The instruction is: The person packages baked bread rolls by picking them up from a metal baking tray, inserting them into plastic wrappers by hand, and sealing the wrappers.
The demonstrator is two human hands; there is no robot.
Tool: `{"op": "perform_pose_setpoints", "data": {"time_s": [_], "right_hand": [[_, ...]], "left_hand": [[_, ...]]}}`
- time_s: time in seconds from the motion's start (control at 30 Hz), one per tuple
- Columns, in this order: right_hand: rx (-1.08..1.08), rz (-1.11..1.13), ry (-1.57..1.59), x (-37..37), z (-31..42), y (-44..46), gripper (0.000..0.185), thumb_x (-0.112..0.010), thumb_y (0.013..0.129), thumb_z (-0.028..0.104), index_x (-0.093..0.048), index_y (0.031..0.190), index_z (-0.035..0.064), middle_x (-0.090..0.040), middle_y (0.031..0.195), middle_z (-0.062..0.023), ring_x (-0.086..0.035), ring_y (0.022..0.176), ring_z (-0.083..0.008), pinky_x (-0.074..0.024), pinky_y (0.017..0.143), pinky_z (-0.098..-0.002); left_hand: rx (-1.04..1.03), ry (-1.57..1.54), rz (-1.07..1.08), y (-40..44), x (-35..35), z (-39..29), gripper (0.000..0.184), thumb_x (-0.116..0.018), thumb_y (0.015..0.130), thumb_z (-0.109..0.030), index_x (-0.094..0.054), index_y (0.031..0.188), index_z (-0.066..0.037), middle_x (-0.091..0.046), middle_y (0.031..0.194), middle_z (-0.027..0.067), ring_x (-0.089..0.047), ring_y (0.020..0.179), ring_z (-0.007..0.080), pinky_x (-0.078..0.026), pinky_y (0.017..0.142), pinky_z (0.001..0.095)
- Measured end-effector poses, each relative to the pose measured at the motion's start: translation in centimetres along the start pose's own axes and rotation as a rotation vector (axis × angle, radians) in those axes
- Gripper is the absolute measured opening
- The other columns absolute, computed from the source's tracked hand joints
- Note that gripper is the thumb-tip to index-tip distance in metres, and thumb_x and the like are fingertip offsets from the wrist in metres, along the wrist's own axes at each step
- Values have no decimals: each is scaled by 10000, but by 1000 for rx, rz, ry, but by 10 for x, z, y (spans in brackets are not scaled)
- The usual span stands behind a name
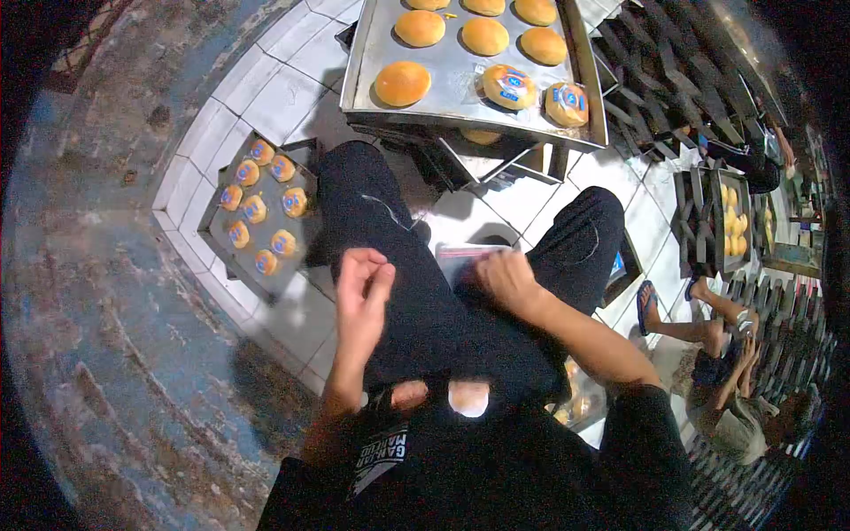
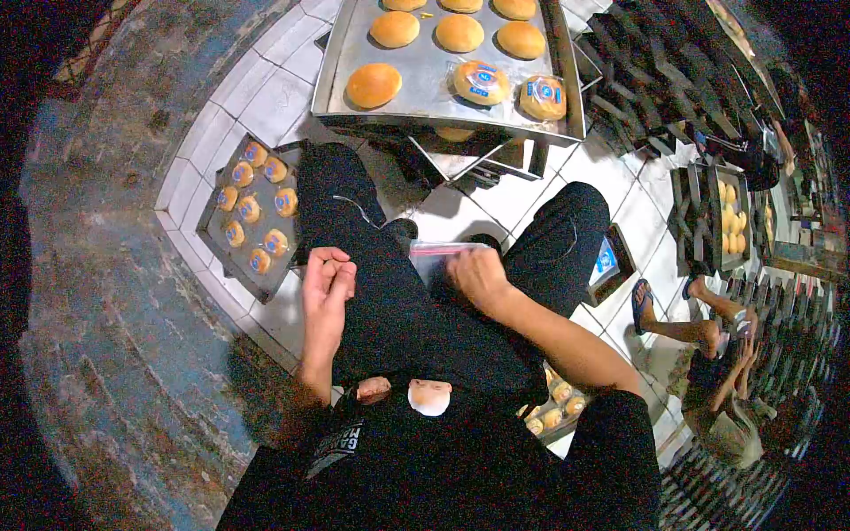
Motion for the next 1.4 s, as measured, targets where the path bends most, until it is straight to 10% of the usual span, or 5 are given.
{"op": "perform_pose_setpoints", "data": {"time_s": [0.3, 0.4, 0.63, 0.83, 1.4], "right_hand": [[81, 148, 302, -2, -4, 2, 287, -519, 1038, 221, -722, 881, 91, -725, 793, -68, -720, 748, -303, -528, 670, -438], [55, 111, 506, 54, -28, 8, 229, -661, 986, 273, -752, 914, 76, -670, 1034, -142, -642, 1017, -323, -507, 900, -456], [-41, -169, 1211, 189, -86, 16, 276, -738, 991, 262, -764, 889, 7, -599, 1518, -174, -574, 1355, -380, -433, 1146, -471], [-521, -475, 1659, 197, -104, 28, 365, -861, 901, 52, -499, 859, 80, -754, 926, -90, -730, 923, -133, -573, 793, -285], [-481, -313, 620, 115, -175, 305, 686, -734, 950, 586, -660, 1258, -23, -686, 1216, -340, -711, 1085, -448, -581, 913, -506]], "left_hand": [[50, 34, 98, -8, -20, 12, 218, -661, 1040, -79, -539, 1221, -79, -649, 946, 8, -576, 819, 79, -477, 752, 247], [98, -92, 197, -9, -25, 3, 491, -666, 1026, -83, -446, 1465, -71, -629, 1408, 166, -614, 1312, 250, -473, 1122, 374], [508, -760, 347, -8, -52, 12, 518, -644, 1078, -198, -454, 1527, -26, -619, 1455, 211, -625, 1348, 349, -502, 1140, 496], [261, -342, 120, 10, -33, -11, 233, -651, 1082, -199, -705, 1144, 19, -790, 1074, 195, -788, 881, 232, -660, 769, 352], [43, -394, -249, 17, 58, -38, 201, -736, 1001, -75, -688, 1191, -29, -762, 1034, 78, -745, 860, 173, -636, 732, 330]]}}
Point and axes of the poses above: each hand's wrist, its own y-axis towards the middle knuckle, its own x-axis out of the back of the hand, z = x × y, the point moved 2 cm from there along y, towards the middle knuckle
